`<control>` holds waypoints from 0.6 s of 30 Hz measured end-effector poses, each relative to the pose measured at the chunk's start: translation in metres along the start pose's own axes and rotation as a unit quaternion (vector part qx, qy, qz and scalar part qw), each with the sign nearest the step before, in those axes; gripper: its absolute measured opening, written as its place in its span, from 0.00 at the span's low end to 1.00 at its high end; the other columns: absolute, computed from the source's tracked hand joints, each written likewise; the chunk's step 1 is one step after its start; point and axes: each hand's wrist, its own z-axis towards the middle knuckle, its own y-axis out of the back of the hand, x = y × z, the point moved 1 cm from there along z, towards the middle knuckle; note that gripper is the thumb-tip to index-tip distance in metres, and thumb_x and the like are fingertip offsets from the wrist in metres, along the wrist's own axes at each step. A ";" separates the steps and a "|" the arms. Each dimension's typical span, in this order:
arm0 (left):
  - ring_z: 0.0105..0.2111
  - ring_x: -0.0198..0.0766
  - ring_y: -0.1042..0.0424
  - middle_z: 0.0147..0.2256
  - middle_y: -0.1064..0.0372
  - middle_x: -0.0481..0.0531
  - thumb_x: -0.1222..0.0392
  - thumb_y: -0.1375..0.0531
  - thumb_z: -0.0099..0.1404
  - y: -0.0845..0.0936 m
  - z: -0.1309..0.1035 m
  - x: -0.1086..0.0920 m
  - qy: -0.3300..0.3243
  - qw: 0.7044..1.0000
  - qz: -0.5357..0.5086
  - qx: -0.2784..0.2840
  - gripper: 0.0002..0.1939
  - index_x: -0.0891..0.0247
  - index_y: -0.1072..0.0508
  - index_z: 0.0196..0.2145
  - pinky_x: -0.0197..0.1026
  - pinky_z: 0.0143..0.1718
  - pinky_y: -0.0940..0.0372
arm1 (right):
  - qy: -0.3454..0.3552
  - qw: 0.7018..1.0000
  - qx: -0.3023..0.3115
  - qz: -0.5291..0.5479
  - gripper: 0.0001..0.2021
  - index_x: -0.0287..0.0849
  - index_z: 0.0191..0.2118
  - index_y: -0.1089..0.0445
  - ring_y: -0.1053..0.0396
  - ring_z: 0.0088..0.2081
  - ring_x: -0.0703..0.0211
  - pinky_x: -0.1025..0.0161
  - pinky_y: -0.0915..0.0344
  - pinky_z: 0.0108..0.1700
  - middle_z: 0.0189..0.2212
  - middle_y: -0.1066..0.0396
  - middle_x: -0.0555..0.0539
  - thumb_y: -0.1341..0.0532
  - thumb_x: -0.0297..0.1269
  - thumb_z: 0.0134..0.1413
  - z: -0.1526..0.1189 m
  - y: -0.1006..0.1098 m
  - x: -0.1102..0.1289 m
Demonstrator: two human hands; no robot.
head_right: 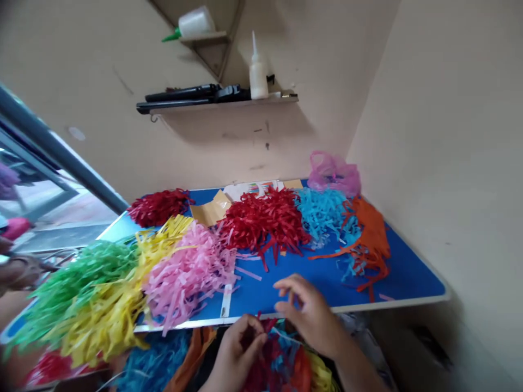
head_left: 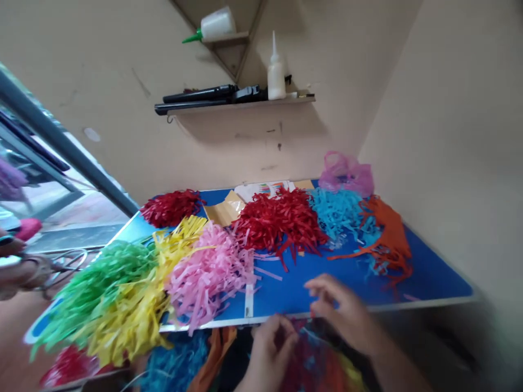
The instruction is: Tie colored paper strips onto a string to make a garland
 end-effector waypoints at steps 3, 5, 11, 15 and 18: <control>0.23 0.34 0.39 0.22 0.36 0.46 0.56 0.39 0.62 0.002 0.003 0.000 -0.001 1.000 -0.013 0.012 0.10 0.62 0.32 0.26 0.34 0.27 0.43 | 0.002 0.997 0.052 -0.061 0.10 0.46 0.42 0.27 0.32 0.34 0.58 0.62 0.36 0.39 0.37 0.28 0.48 0.37 0.35 0.52 0.004 -0.030 -0.009; 0.23 0.33 0.39 0.22 0.38 0.45 0.55 0.39 0.63 0.003 0.004 0.000 0.000 1.000 -0.022 0.010 0.11 0.61 0.34 0.26 0.34 0.26 0.43 | -0.014 0.995 0.047 -0.092 0.09 0.45 0.42 0.27 0.32 0.33 0.58 0.62 0.37 0.39 0.37 0.28 0.48 0.38 0.33 0.53 0.000 -0.038 -0.015; 0.24 0.35 0.35 0.27 0.34 0.48 0.53 0.40 0.64 0.002 0.003 -0.007 0.014 0.998 -0.059 0.015 0.10 0.62 0.28 0.34 0.36 0.29 0.39 | -0.056 0.991 0.084 -0.092 0.05 0.45 0.36 0.26 0.31 0.34 0.57 0.63 0.38 0.38 0.31 0.26 0.50 0.38 0.32 0.52 -0.019 -0.032 -0.026; 0.27 0.38 0.33 0.29 0.32 0.50 0.52 0.39 0.63 0.000 0.004 -0.008 0.007 0.998 -0.059 0.015 0.11 0.61 0.24 0.38 0.37 0.32 0.38 | -0.071 0.994 0.036 -0.073 0.09 0.44 0.29 0.27 0.30 0.33 0.57 0.64 0.38 0.37 0.29 0.27 0.50 0.43 0.34 0.58 -0.021 -0.034 -0.041; 0.29 0.38 0.32 0.29 0.32 0.49 0.50 0.40 0.63 0.005 0.006 -0.007 0.022 0.997 -0.070 0.021 0.12 0.61 0.25 0.37 0.37 0.34 0.37 | -0.071 0.990 -0.027 -0.117 0.10 0.44 0.31 0.27 0.31 0.32 0.56 0.63 0.38 0.36 0.29 0.28 0.49 0.43 0.39 0.60 -0.026 -0.031 -0.056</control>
